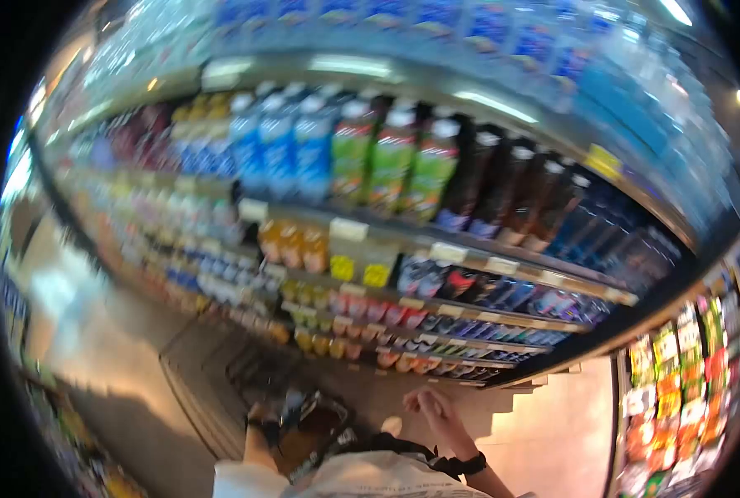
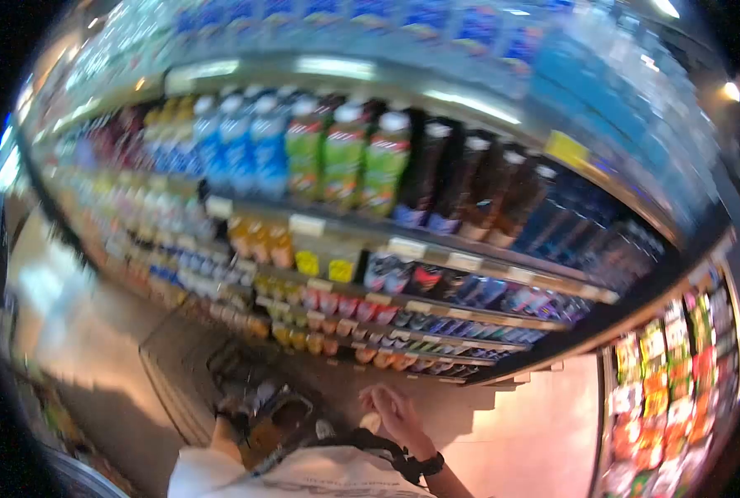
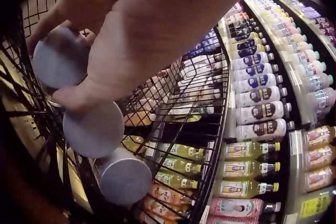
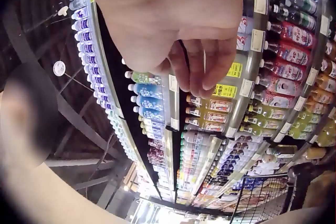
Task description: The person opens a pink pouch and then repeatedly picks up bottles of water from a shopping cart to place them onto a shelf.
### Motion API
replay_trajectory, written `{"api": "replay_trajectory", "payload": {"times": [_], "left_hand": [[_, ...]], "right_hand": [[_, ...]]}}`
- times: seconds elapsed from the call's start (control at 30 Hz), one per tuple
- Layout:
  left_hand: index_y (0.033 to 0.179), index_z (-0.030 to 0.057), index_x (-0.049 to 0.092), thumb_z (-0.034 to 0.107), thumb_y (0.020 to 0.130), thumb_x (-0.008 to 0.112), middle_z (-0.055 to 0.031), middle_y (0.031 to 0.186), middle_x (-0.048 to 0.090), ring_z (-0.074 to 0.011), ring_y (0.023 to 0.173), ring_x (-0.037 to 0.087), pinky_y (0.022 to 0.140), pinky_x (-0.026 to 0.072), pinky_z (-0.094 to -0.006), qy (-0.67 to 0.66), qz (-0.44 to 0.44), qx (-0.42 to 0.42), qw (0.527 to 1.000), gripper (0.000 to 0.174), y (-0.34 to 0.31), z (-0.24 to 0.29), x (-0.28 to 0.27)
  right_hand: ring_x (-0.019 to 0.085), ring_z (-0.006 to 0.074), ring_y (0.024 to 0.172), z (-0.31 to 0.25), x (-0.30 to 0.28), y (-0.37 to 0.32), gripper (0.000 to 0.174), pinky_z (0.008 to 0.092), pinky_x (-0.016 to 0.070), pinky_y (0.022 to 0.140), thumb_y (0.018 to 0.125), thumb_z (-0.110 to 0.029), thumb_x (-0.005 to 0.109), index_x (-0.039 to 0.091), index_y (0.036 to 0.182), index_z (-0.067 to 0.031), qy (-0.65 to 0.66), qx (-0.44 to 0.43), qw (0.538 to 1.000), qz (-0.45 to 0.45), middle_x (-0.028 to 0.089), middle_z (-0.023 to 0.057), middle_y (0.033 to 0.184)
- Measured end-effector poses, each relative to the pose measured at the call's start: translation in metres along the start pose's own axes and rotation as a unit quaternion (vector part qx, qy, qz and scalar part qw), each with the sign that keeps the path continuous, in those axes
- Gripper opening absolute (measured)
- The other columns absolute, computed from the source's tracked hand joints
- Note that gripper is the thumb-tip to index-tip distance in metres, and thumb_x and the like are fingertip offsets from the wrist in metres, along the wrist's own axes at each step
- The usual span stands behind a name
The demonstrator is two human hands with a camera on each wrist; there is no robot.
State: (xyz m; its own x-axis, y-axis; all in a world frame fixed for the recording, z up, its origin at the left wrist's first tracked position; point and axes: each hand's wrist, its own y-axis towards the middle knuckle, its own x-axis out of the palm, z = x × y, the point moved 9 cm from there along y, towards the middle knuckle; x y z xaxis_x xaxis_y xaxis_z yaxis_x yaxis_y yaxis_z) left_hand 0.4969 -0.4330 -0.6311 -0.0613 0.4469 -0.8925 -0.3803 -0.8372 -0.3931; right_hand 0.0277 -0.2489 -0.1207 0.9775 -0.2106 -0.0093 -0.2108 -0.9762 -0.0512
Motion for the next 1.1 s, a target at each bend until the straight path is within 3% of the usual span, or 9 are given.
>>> {"api": "replay_trajectory", "payload": {"times": [0.07, 0.2, 0.47, 0.57, 0.7, 0.83, 0.93, 1.07, 1.1], "left_hand": [[0.116, 0.0052, 0.071, 0.05, 0.095, 0.052, -0.0212, 0.113, 0.071, -0.0384, 0.1, 0.069, 0.086, 0.0555, -0.0471, 0.031, -0.09, -0.063, 0.993, 0.053, -0.003, -0.006, -0.004], [0.11, 0.0028, 0.07, 0.04, 0.087, 0.062, -0.0197, 0.105, 0.071, -0.0344, 0.09, 0.068, 0.081, 0.0548, -0.0461, -0.038, -0.07, -0.175, 0.981, 0.045, -0.019, -0.025, -0.032], [0.099, -0.0021, 0.07, 0.022, 0.072, 0.083, -0.0167, 0.09, 0.071, -0.0264, 0.071, 0.065, 0.071, 0.0534, -0.044, -0.293, 0.189, -0.364, 0.864, 0.039, -0.056, -0.089, -0.098], [0.092, -0.0017, 0.068, 0.018, 0.074, 0.079, -0.0134, 0.082, 0.067, -0.0224, 0.068, 0.061, 0.066, 0.0512, -0.0418, -0.391, 0.242, -0.341, 0.82, 0.029, -0.122, 0.014, -0.262], [0.107, -0.0019, 0.063, 0.011, 0.076, 0.073, -0.0135, 0.086, 0.065, -0.0179, 0.073, 0.059, 0.067, 0.0504, -0.0361, -0.398, 0.409, -0.17, 0.803, 0.035, -0.154, 0.078, -0.371], [0.117, 0.0002, 0.058, 0.009, 0.075, 0.071, -0.0112, 0.091, 0.064, -0.0148, 0.08, 0.058, 0.071, 0.0503, -0.0337, -0.41, 0.433, -0.028, 0.802, 0.045, -0.184, 0.173, -0.459], [0.121, 0.0018, 0.056, 0.007, 0.076, 0.071, -0.0109, 0.093, 0.064, -0.0151, 0.082, 0.058, 0.073, 0.05, -0.0321, -0.421, 0.445, 0.072, 0.787, 0.048, -0.214, 0.265, -0.513], [0.122, 0.0025, 0.057, 0.007, 0.075, 0.072, -0.008, 0.093, 0.064, -0.013, 0.08, 0.059, 0.075, 0.0497, -0.0281, -0.44, 0.394, 0.162, 0.791, 0.049, -0.257, 0.39, -0.547], [0.122, 0.0027, 0.057, 0.007, 0.076, 0.073, -0.0069, 0.094, 0.064, -0.0116, 0.081, 0.058, 0.075, 0.0491, -0.0273, -0.461, 0.357, 0.171, 0.794, 0.049, -0.268, 0.425, -0.554]], "right_hand": [[0.064, 0.0113, 0.09, -0.001, -0.002, -0.001, 0.034, 0.0283, 0.0533, 0.082, 0.111, -0.026, 0.048, 0.067, 0.113, 0.002, -0.001, -0.02, 1.0, -0.005, 0.069, 0.0053, 0.098], [0.063, 0.011, 0.091, -0.004, -0.002, -0.006, 0.035, 0.0284, 0.053, 0.082, 0.111, -0.027, 0.048, 0.066, 0.115, 0.0021, -0.018, -0.013, 1.0, -0.006, 0.069, 0.0057, 0.1], [0.061, 0.0103, 0.092, -0.01, 0.001, -0.019, 0.034, 0.0275, 0.0519, 0.081, 0.111, -0.028, 0.049, 0.065, 0.117, 0.0013, -0.014, 0.003, 1.0, -0.019, 0.067, 0.0042, 0.101], [0.06, 0.01, 0.091, -0.008, 0.005, -0.024, 0.033, 0.0271, 0.0517, 0.081, 0.111, -0.027, 0.048, 0.065, 0.117, 0.0013, 0.007, 0.005, 1.0, -0.022, 0.067, 0.004, 0.099], [0.06, 0.0097, 0.09, -0.004, 0.006, -0.032, 0.031, 0.0267, 0.0516, 0.081, 0.111, -0.024, 0.048, 0.065, 0.116, 0.0015, 0.009, -0.004, 0.999, -0.034, 0.066, 0.0036, 0.098], [0.062, 0.0109, 0.09, -0.015, 0.002, -0.034, 0.028, 0.0267, 0.0522, 0.082, 0.109, -0.022, 0.053, 0.065, 0.115, 0.0016, 0.024, -0.03, 0.998, -0.045, 0.068, 0.0044, 0.095], [0.063, 0.0177, 0.102, -0.009, -0.01, -0.025, 0.038, 0.0315, 0.0521, 0.09, 0.105, -0.025, 0.062, 0.058, 0.134, -0.001, -0.047, -0.069, 0.996, -0.04, 0.066, 0.0108, 0.111], [0.042, 0.0306, 0.142, -0.085, -0.036, -0.024, 0.093, 0.0418, 0.0439, 0.11, 0.088, -0.026, 0.082, 0.026, 0.161, -0.0105, -0.183, -0.176, 0.966, -0.058, 0.037, 0.0182, 0.156], [0.042, 0.031, 0.142, -0.089, -0.047, -0.028, 0.094, 0.0421, 0.0437, 0.11, 0.087, -0.027, 0.083, 0.026, 0.161, -0.0105, -0.195, -0.194, 0.96, -0.053, 0.037, 0.0184, 0.156]]}}
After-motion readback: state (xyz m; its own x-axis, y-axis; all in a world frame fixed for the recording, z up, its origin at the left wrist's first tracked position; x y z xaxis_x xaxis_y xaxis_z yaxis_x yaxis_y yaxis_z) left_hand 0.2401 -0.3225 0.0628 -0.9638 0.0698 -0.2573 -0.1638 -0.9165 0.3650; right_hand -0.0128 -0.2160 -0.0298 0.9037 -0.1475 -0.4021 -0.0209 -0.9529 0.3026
